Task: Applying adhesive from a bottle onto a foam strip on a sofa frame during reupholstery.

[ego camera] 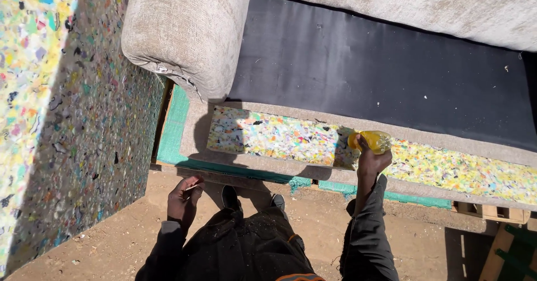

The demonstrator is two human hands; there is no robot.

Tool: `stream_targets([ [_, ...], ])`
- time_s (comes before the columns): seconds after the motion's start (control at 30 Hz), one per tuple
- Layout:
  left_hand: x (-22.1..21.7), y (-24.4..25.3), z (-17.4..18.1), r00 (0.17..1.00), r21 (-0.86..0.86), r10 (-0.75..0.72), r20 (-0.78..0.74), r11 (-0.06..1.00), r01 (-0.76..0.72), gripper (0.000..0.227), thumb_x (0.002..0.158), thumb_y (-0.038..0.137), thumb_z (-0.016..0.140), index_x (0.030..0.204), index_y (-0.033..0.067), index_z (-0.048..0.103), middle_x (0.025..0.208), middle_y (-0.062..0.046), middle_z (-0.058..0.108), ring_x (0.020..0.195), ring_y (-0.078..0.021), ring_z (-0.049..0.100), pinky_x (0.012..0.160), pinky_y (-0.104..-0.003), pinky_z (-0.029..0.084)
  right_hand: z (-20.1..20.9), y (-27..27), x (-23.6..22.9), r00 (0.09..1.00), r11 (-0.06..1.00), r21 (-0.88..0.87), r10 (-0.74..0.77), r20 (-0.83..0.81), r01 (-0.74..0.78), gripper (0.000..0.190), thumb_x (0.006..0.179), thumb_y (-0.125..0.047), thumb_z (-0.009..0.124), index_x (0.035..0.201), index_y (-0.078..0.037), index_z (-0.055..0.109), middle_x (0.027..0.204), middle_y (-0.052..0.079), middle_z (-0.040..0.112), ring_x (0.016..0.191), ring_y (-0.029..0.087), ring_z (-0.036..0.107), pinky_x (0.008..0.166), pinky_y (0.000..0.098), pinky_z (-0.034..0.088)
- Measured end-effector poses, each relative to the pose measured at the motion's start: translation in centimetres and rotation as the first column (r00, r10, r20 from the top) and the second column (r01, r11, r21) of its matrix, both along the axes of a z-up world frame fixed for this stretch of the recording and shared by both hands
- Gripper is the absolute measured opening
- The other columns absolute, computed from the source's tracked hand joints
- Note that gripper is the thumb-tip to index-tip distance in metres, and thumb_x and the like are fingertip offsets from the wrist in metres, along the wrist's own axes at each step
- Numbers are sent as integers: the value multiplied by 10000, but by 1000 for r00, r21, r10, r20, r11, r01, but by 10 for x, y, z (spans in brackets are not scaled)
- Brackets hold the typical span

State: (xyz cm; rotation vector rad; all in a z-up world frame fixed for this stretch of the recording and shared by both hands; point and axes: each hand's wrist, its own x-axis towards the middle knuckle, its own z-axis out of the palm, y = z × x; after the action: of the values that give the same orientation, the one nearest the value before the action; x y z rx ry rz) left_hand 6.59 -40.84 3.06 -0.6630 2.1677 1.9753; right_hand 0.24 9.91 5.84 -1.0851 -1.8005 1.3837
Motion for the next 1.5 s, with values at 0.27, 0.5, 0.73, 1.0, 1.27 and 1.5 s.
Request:
stream_targets([
  [0.27, -3, -31, -1, 1000, -4, 0, 23, 1000, 0, 356, 896, 131, 806, 1239, 57, 748, 1086, -154, 775, 1006, -234, 728, 887, -390, 605, 9, -40, -24, 988, 973, 179, 130, 84, -143, 552, 693, -133, 1007, 1134, 14, 710, 1021, 208, 721, 1019, 360, 697, 860, 483, 542],
  [0.5, 7, -45, -23, 998, 32, 17, 57, 999, -19, 371, 925, 118, 774, 1286, 50, 723, 1160, -191, 757, 1089, -280, 707, 949, -440, 586, 7, -146, -40, 929, 931, 54, 355, 103, -362, 545, 667, -156, 1001, 1090, 26, 709, 1017, 221, 738, 1082, 372, 691, 986, 423, 490],
  [0.73, 6, -47, -17, 995, 53, 35, 93, 998, -40, 340, 924, 65, 747, 1264, 62, 738, 1155, -201, 758, 1117, -340, 713, 970, -478, 579, 12, -149, -70, 921, 785, 484, 358, 155, -387, 493, 720, -166, 977, 1087, 33, 714, 946, 311, 722, 971, 572, 659, 846, 610, 531],
  [1.0, 4, -55, -30, 995, 66, 90, 53, 993, -94, 342, 915, 66, 761, 1256, 73, 744, 1141, -187, 761, 1107, -328, 718, 954, -469, 590, 15, -200, -89, 830, 803, 217, 520, 202, -555, 536, 694, -257, 980, 1060, -7, 680, 1025, 236, 728, 1095, 476, 642, 793, 580, 484],
  [1.27, 13, -57, -25, 991, 54, 104, 81, 993, -109, 307, 916, 50, 750, 1219, 104, 758, 1110, -151, 786, 1080, -273, 736, 932, -428, 604, 16, -267, -106, 714, 697, 157, 691, 112, -699, 515, 714, -273, 993, 1049, -13, 700, 992, 218, 753, 1046, 447, 694, 895, 553, 516],
  [1.5, 26, -64, -26, 986, 55, 134, 96, 989, -139, 311, 906, 122, 804, 1215, 142, 769, 1100, -140, 796, 1058, -274, 759, 899, -409, 630, 13, -308, -105, 582, 569, 159, 812, 47, -807, 465, 679, -211, 1015, 997, -30, 727, 943, 195, 767, 1010, 391, 726, 916, 448, 542],
])
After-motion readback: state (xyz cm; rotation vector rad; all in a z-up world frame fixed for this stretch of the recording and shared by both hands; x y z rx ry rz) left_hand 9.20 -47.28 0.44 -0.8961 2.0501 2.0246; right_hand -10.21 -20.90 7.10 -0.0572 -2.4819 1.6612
